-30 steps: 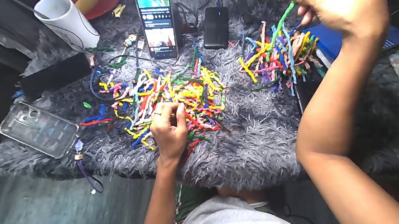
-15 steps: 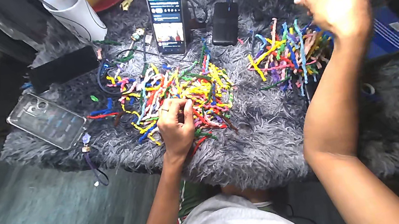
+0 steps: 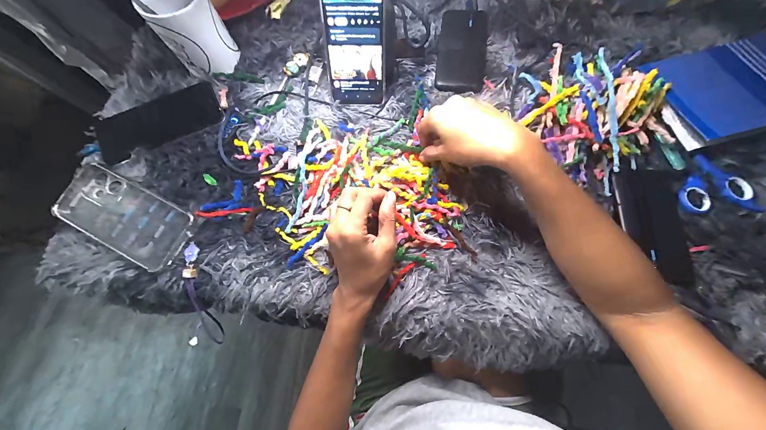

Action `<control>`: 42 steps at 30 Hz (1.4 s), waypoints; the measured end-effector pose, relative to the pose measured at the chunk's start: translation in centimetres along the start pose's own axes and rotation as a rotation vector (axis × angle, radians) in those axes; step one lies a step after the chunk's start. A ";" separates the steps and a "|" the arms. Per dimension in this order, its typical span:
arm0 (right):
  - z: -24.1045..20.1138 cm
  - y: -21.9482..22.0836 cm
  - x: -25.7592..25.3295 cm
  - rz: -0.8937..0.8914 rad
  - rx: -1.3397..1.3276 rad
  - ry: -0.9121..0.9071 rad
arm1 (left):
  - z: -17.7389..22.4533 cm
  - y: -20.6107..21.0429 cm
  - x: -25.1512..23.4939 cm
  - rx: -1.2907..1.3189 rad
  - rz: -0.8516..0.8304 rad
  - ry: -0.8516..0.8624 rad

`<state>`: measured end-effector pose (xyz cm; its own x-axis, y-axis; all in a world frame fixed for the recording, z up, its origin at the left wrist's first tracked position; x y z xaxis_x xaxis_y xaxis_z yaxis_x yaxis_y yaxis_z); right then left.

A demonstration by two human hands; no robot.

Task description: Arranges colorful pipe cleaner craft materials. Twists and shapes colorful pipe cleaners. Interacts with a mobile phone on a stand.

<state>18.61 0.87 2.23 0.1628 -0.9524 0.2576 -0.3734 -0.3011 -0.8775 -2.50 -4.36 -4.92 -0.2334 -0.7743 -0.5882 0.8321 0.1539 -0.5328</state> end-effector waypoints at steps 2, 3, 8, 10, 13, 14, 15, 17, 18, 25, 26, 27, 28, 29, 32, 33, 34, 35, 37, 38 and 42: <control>-0.4 -0.2 0.3 0.008 0.048 -0.006 | 0.0 0.0 0.0 0.001 0.002 0.002; -0.7 -0.4 0.7 0.033 0.084 0.006 | 0.1 0.0 0.0 0.003 0.011 0.006; -5.1 -2.4 4.9 0.185 0.251 0.095 | 0.4 0.0 -0.2 0.028 0.130 0.126; -6.7 -2.1 7.2 0.260 0.264 -0.011 | 0.8 -0.3 -0.3 -0.017 0.158 0.188; -8.0 -1.1 10.0 0.416 0.217 -0.343 | 2.3 -1.3 -0.6 -0.082 0.149 0.232; -8.4 -0.9 10.4 0.437 0.198 -0.422 | 2.8 -1.7 -0.5 -0.098 0.131 0.216; -8.7 -0.8 10.8 0.447 0.190 -0.484 | 3.3 -2.0 -0.3 -0.084 0.112 0.187; -9.1 -0.8 11.3 0.467 0.187 -0.573 | 4.1 -2.4 0.1 0.030 0.091 0.111; -9.2 -0.8 11.5 0.479 0.189 -0.604 | 4.4 -2.6 0.3 0.101 0.083 0.081; -10.1 -0.4 11.9 0.618 0.201 -0.748 | 6.0 -4.4 0.9 0.317 0.042 -0.056; -10.4 -0.2 12.0 0.649 0.222 -0.760 | 6.1 -4.7 0.9 0.311 0.053 -0.065; -10.7 -0.1 12.2 0.672 0.244 -0.765 | 6.2 -5.0 0.9 0.307 0.064 -0.076; -10.9 0.0 12.3 0.692 0.266 -0.770 | 6.3 -5.2 1.0 0.306 0.072 -0.089; -11.1 0.2 12.5 0.712 0.276 -0.776 | 6.5 -5.4 1.0 0.311 0.077 -0.102; -11.7 0.5 13.0 0.735 0.292 -0.778 | 6.9 -5.8 1.2 0.391 0.067 -0.154; -11.9 0.6 13.2 0.738 0.299 -0.768 | 7.1 -5.9 1.1 0.417 0.057 -0.180; -12.0 0.8 13.3 0.737 0.307 -0.755 | 7.2 -6.0 1.1 0.450 0.047 -0.203; -12.2 0.9 13.5 0.736 0.315 -0.740 | 7.2 -6.1 1.0 0.493 0.042 -0.220; -12.5 1.1 13.8 0.741 0.307 -0.725 | 7.2 -6.3 0.9 0.589 0.045 -0.247; -12.6 1.2 13.8 0.746 0.306 -0.723 | 7.3 -6.3 0.8 0.630 0.051 -0.261; -12.9 1.4 14.1 0.752 0.331 -0.716 | 7.3 -6.6 0.5 0.751 0.065 -0.289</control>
<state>8.56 -13.58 9.84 0.5301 -0.6071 -0.5920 -0.3528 0.4769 -0.8050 -4.43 -10.21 2.75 -0.1191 -0.9219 -0.3687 0.9795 -0.1698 0.1083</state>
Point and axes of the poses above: each hand's wrist, its own x-axis away from the middle knuckle, its own y-axis out of the palm, z = x × y, the point moved 1 cm from there along -x, towards the middle knuckle, and after that the axes turned 6 degrees about -x, right-handed, at the moved point
